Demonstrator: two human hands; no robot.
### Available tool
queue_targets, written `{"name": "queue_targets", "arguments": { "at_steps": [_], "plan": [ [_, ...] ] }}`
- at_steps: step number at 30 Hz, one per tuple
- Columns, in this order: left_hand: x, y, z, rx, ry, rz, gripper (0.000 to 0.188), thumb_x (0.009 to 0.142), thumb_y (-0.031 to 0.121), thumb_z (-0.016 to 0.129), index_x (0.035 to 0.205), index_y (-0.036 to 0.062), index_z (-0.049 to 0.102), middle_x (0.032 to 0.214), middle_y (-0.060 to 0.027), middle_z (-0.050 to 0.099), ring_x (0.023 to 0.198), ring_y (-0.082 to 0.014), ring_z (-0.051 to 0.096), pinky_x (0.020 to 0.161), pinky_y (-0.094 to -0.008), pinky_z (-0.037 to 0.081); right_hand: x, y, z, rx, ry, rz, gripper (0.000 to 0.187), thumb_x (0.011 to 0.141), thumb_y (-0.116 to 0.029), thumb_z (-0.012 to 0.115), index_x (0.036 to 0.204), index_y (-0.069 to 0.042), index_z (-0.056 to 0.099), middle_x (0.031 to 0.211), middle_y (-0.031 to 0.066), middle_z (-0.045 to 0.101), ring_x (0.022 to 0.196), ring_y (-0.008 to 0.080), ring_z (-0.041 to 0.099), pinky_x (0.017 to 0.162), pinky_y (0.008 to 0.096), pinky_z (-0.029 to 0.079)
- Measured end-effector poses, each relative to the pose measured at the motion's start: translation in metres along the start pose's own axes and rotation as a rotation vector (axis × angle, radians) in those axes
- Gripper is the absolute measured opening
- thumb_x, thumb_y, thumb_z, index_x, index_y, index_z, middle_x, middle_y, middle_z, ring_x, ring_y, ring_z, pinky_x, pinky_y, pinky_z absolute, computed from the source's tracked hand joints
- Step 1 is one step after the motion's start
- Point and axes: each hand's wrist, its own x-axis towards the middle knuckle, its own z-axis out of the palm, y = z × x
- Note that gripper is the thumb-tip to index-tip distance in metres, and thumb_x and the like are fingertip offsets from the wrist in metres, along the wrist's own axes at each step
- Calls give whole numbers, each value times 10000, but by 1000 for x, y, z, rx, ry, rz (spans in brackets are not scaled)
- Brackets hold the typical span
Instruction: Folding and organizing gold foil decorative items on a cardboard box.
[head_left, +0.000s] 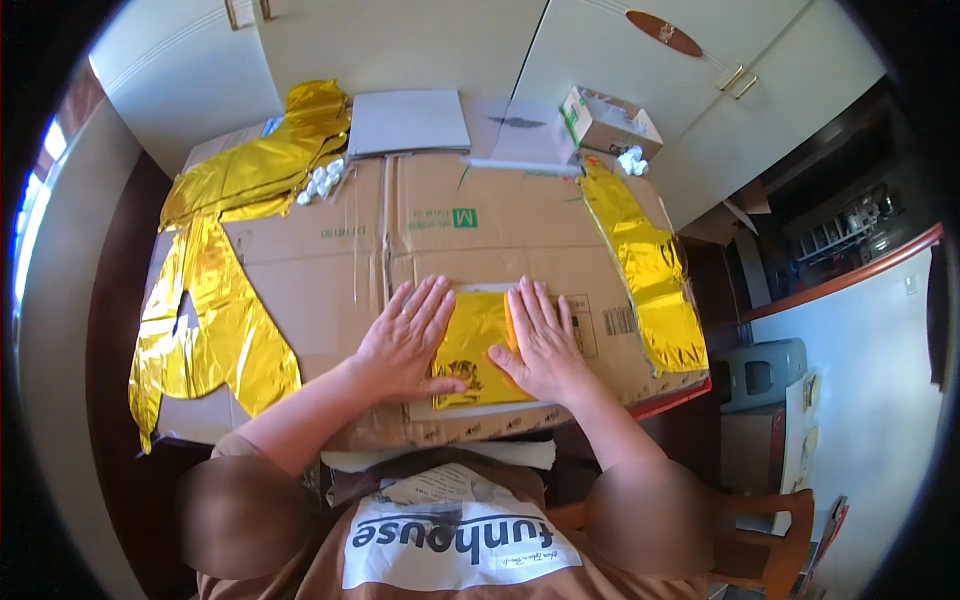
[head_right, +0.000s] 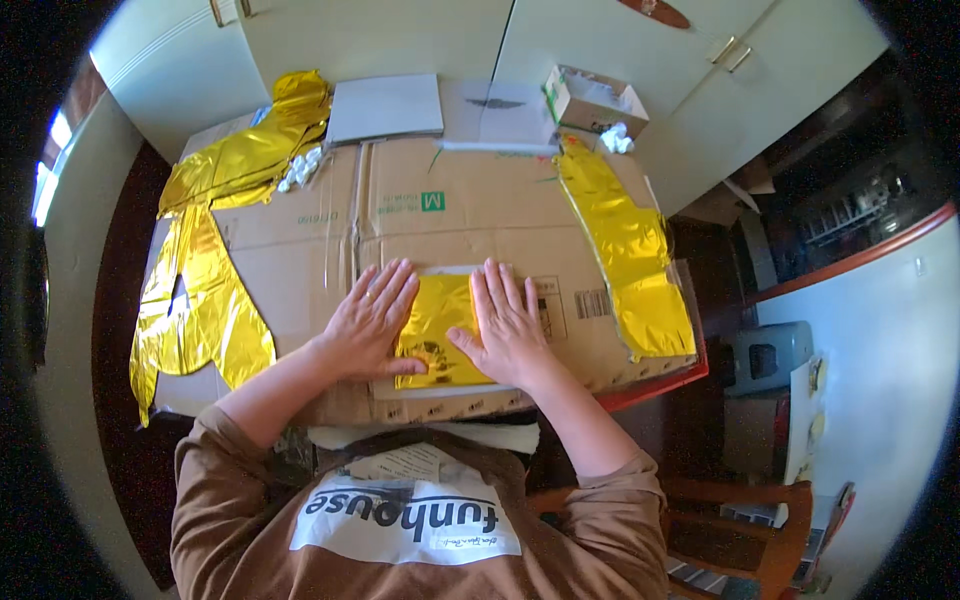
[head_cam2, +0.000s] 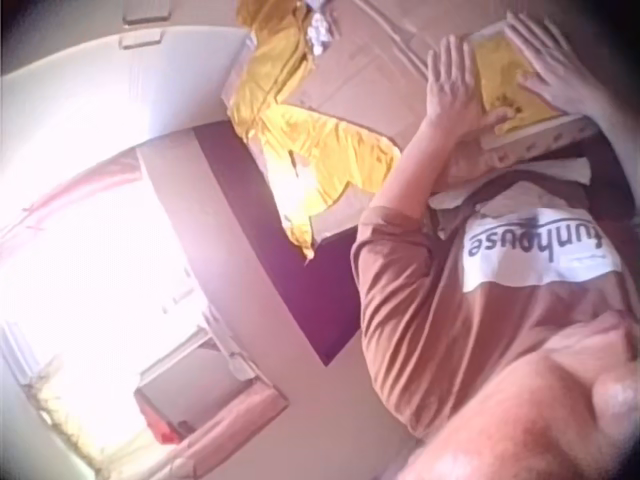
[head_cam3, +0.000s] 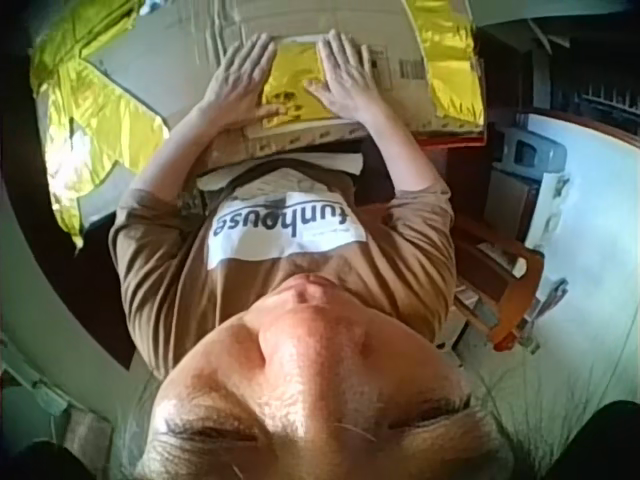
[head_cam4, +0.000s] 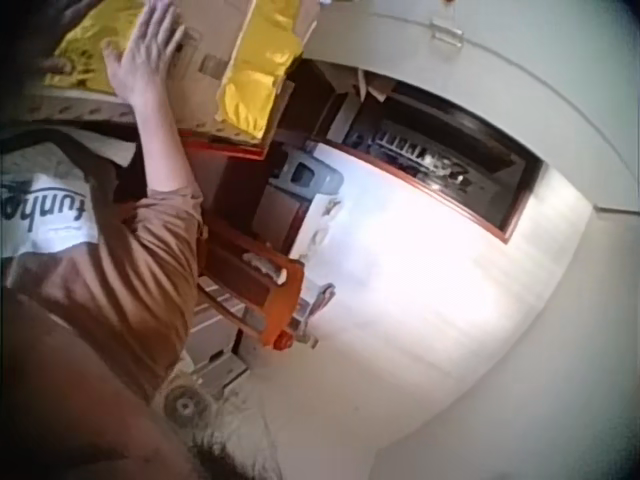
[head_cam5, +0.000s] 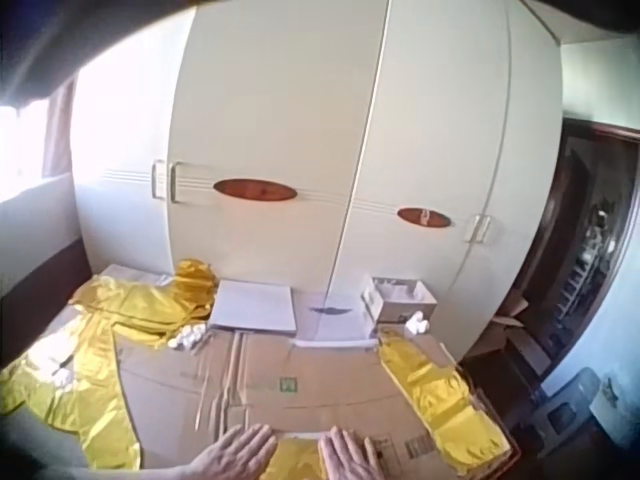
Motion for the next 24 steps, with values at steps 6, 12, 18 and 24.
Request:
{"name": "queue_targets", "arguments": {
  "at_steps": [6, 12, 18, 24],
  "plan": [
    [1, -1, -4, -54, 10, -2, 1152, 851, 842, 387, 1490, -115, 317, 1582, -306, 279, 1505, -413, 232, 1234, -525, 117, 112, 70, -84, 589, 239, 200, 461, 947, -378, 670, 1156, 32, 646, 1093, 161, 702, 1053, 232, 664, 922, 363, 517],
    [-3, -6, -11, -164, 57, 0, 1103, 871, 824, 385, 1511, -71, 307, 1562, -335, 290, 1485, -432, 269, 1223, -525, 168, 306, 159, -53, 33, 464, 535, 538, 795, -458, 810, 1058, -2, 697, 970, 138, 735, 868, 205, 695, 791, 351, 552],
    [-4, -6, -17, -209, 29, 1, 1047, 904, 780, 403, 1506, -73, 316, 1564, -341, 278, 1472, -452, 284, 1221, -524, 171, 324, 194, -52, 351, 119, 504, 462, 736, -460, 845, 900, -39, 750, 768, 115, 736, 653, 221, 676, 674, 364, 547],
    [-4, -9, -21, -383, 57, -84, 974, 943, 705, 433, 1532, -54, 273, 1599, -320, 209, 1501, -454, 202, 1220, -535, 160, 316, 200, -34, 227, 389, 461, 295, 777, -370, 816, 755, -83, 752, 758, 72, 741, 654, 191, 687, 674, 370, 545]
  ]
}}
